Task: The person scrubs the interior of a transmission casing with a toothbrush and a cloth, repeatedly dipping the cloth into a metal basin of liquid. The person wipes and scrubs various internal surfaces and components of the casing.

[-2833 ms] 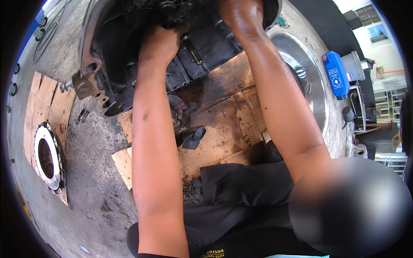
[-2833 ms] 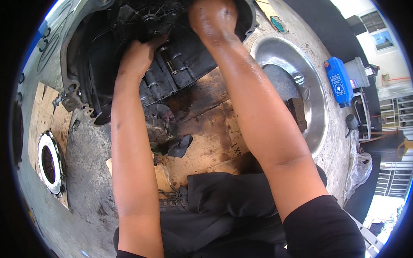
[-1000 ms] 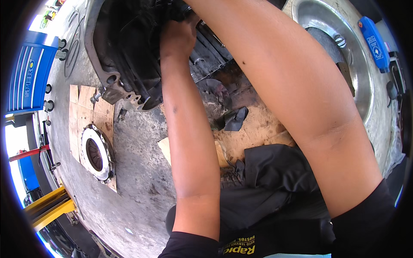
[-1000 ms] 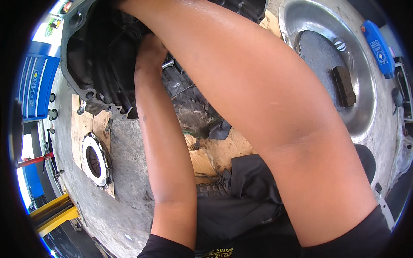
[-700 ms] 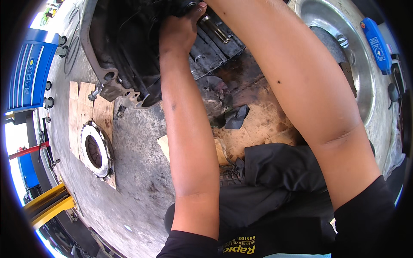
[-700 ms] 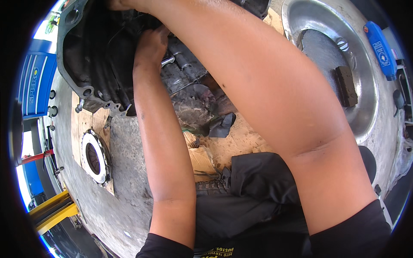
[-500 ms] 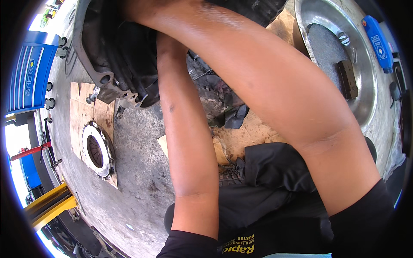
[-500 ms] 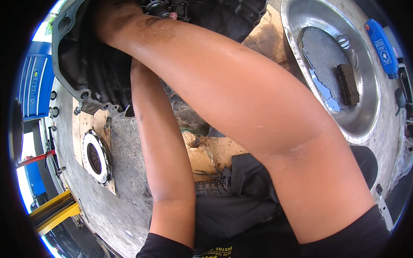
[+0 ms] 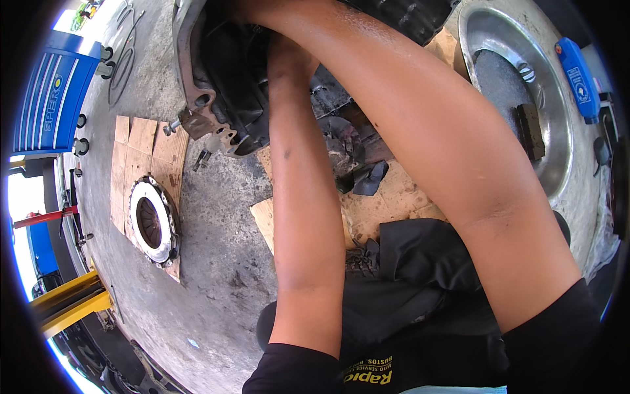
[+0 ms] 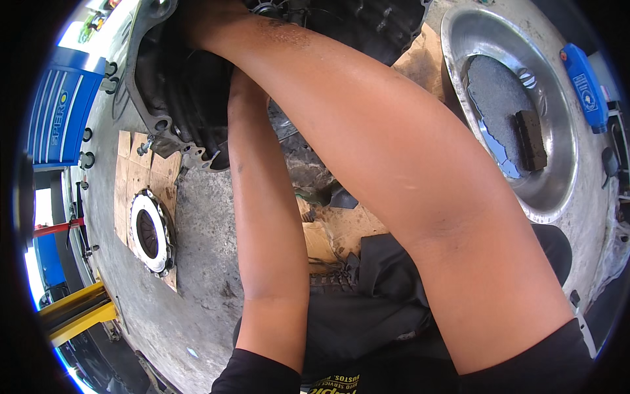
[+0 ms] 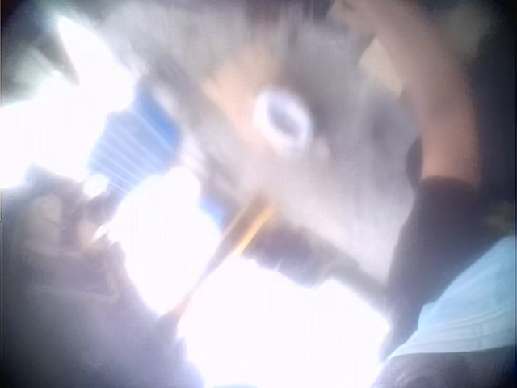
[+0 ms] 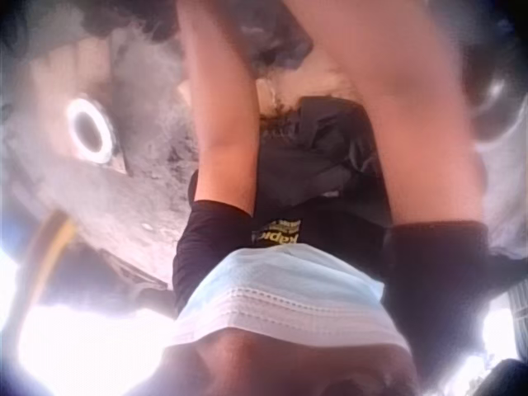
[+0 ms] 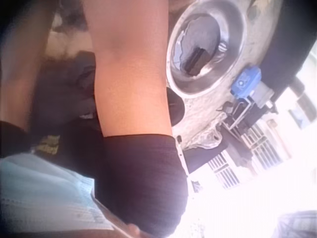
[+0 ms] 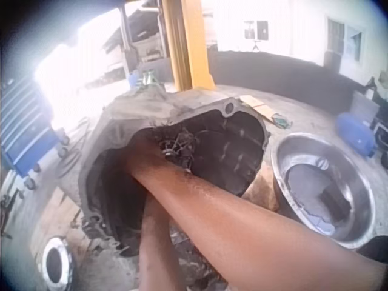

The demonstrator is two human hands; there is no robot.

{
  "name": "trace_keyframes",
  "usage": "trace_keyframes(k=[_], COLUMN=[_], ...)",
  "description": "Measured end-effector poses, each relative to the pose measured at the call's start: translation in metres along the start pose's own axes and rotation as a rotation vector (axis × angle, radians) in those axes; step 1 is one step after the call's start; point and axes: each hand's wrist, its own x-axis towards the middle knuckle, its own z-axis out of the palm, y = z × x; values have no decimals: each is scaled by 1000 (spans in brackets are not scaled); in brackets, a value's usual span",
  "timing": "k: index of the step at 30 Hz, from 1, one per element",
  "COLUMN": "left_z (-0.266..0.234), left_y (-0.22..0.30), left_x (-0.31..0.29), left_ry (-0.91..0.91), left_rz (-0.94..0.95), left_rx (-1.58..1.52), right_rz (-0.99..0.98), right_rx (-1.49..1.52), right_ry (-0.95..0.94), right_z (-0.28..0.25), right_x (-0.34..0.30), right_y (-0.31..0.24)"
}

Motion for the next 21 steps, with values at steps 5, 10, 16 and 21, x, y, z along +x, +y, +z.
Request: trace_keyframes(k=[5,10,16,21], left_z=[5,12,-18,-65], left_y=[-9,-23,23,102], left_x=[-1,-18,-57,-107], left_ry=[17,46,-102,-269], left_rz=[1,15,-341,-717], left_rx=[-25,-95,-152,-305], right_rz=[-28,-7,83,494], right_rx=[64,62,1052,1248], right_ry=[-14,-132,58,-69], right_z=[-12,-55,-103,-83], right_x=[-21,-66,-167,-222], right_y=[3,20,98,134])
